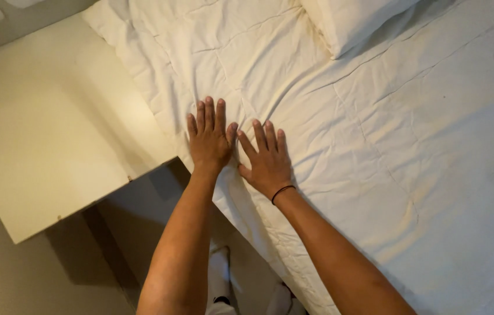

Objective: The person smooths the white bedsheet and duvet on a bed, tucking the edges under the mattress. They then pick up a folded patterned cloth from a nearby orange desk and place it on the bedside table.

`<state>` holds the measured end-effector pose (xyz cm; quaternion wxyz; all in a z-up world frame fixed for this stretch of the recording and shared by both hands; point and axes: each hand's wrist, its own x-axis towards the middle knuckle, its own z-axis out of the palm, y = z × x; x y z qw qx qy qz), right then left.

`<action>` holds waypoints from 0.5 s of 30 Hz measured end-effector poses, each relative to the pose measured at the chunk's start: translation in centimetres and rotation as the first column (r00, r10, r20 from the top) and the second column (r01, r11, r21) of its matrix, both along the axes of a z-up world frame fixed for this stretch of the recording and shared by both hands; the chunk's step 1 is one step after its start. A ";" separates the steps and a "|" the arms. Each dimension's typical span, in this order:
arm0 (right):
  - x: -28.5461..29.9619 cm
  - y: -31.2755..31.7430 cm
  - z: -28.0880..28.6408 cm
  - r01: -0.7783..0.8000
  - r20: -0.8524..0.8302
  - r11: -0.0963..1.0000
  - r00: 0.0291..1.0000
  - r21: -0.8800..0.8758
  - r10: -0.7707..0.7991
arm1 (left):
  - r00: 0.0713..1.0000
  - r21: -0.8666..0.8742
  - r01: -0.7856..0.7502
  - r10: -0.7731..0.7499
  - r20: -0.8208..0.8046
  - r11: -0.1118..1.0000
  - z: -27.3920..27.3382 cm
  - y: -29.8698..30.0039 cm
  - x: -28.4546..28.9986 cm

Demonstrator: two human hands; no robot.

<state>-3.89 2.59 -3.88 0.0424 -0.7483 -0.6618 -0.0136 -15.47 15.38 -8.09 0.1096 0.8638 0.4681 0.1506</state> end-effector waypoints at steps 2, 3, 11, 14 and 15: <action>-0.5 -0.4 0.6 -0.003 0.043 0.998 0.999 -0.071 0.006 | 1.000 0.017 -0.005 0.005 -0.017 1.000 -0.4 -0.4 -0.2; -0.9 -0.6 0.8 0.002 0.084 0.990 0.996 -0.141 0.010 | 0.999 0.034 -0.005 0.006 -0.036 0.999 -0.6 -0.6 -0.5; 0.0 -1.6 0.0 -0.111 -0.054 0.989 0.993 -0.101 0.106 | 0.992 0.052 0.036 -0.029 -0.124 0.998 -1.6 -2.1 -2.8; 2.2 -1.9 -0.8 -0.075 -0.109 0.997 0.991 0.020 0.077 | 0.997 0.019 0.008 -0.007 -0.074 1.000 -0.8 -2.6 -2.1; 3.0 -1.8 -0.8 -0.022 -0.110 0.998 0.994 0.053 0.028 | 1.000 0.019 -0.010 0.010 -0.022 1.000 -0.5 -2.7 -1.8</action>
